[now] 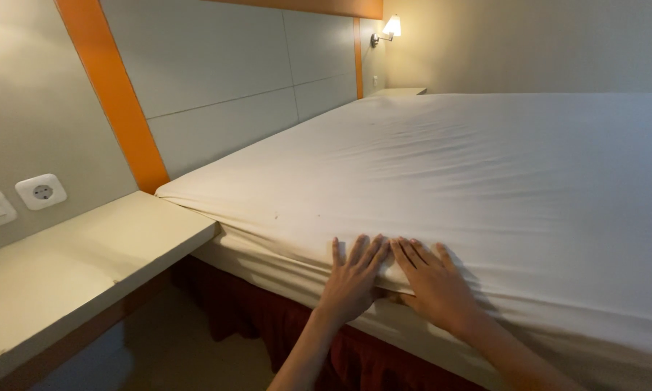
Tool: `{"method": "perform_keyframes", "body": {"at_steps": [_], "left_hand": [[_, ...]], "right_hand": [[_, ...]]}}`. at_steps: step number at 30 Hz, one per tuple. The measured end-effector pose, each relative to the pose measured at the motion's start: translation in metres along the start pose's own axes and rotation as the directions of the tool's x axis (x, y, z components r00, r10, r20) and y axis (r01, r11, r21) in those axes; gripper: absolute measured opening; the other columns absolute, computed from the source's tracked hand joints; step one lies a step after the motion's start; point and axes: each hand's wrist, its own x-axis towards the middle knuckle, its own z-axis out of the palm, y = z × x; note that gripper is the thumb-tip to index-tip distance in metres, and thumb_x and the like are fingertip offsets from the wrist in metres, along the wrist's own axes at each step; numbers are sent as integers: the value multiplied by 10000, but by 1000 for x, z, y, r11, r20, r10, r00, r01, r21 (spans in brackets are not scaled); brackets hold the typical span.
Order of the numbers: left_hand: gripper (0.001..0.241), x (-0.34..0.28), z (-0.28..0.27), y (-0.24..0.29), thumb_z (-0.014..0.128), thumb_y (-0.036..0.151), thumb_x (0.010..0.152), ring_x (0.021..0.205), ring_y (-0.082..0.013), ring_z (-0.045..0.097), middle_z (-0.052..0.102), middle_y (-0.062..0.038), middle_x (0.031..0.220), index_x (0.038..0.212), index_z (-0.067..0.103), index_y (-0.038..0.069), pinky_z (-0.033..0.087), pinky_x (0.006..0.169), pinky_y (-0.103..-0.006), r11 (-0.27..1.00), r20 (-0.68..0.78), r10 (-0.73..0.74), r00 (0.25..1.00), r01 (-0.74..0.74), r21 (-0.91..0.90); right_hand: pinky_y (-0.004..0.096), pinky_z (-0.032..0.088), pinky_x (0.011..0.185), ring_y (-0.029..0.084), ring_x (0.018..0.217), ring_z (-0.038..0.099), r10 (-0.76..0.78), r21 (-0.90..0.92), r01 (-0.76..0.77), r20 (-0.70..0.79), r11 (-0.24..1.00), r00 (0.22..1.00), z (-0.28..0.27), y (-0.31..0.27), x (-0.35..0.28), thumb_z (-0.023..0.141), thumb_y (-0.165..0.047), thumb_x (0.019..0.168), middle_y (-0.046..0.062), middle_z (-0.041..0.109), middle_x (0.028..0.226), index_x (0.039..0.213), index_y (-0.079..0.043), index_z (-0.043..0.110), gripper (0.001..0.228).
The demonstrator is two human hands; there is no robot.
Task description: The person smooths and tucks a white fitted sheet onto a mattress, working around the corners and edges. Then the person picks up a white duvet from a chair and places it on the bed.
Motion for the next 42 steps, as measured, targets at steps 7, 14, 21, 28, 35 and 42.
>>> {"method": "perform_keyframes", "body": {"at_steps": [7, 14, 21, 28, 35, 42], "left_hand": [[765, -3, 26, 4, 630, 284, 946, 1510, -373, 288, 304, -59, 1668, 1600, 272, 112, 152, 1138, -787, 998, -125, 59, 990, -54, 39], [639, -5, 23, 10, 578, 130, 939, 1494, -405, 332, 402, -55, 1623, 1554, 404, 129, 168, 1142, -781, 1000, -149, 9, 989, -10, -8], [705, -9, 12, 17, 592, 28, 881, 1469, -420, 347, 390, -105, 1620, 1552, 377, 60, 177, 1135, -756, 998, -123, 66, 990, -64, 15], [751, 9, 25, 40, 546, -34, 808, 1488, -402, 358, 419, -136, 1620, 1539, 386, 34, 189, 1178, -716, 991, -135, 133, 982, -136, -11], [663, 1, 35, 41, 524, -47, 848, 1477, -387, 388, 482, -144, 1574, 1505, 468, 26, 223, 1211, -648, 989, -196, 121, 973, -136, -65], [693, 7, 19, 54, 540, -16, 844, 1446, -401, 391, 461, -181, 1559, 1525, 414, -6, 229, 1175, -655, 985, -189, 163, 968, -171, -27]], "right_hand": [[571, 264, 1171, 301, 1468, 339, -127, -133, 89, -315, 987, 941, 53, 13, 4, 482, -456, 977, 141, 382, 1575, 1544, -45, 297, 724], [545, 312, 1160, 292, 1409, 469, -145, -75, 124, -468, 989, 872, 70, 12, 5, 483, -327, 997, 119, 537, 1500, 1518, -76, 423, 581], [566, 291, 1153, 277, 1417, 424, -111, -17, 113, -357, 993, 928, 44, 15, -10, 531, -369, 981, 124, 500, 1503, 1505, -67, 426, 613], [520, 298, 1144, 288, 1401, 428, -100, -41, 92, -381, 995, 919, 50, 45, -27, 571, -336, 913, 143, 507, 1491, 1494, -57, 477, 651], [466, 339, 1164, 298, 1357, 509, -126, -42, 121, -472, 992, 872, 56, 40, -30, 531, -272, 980, 163, 591, 1425, 1393, -7, 556, 492], [497, 332, 1098, 305, 1323, 506, -143, -5, 159, -456, 987, 878, 31, 52, -45, 587, -309, 875, 175, 593, 1405, 1396, 6, 538, 611]]}}
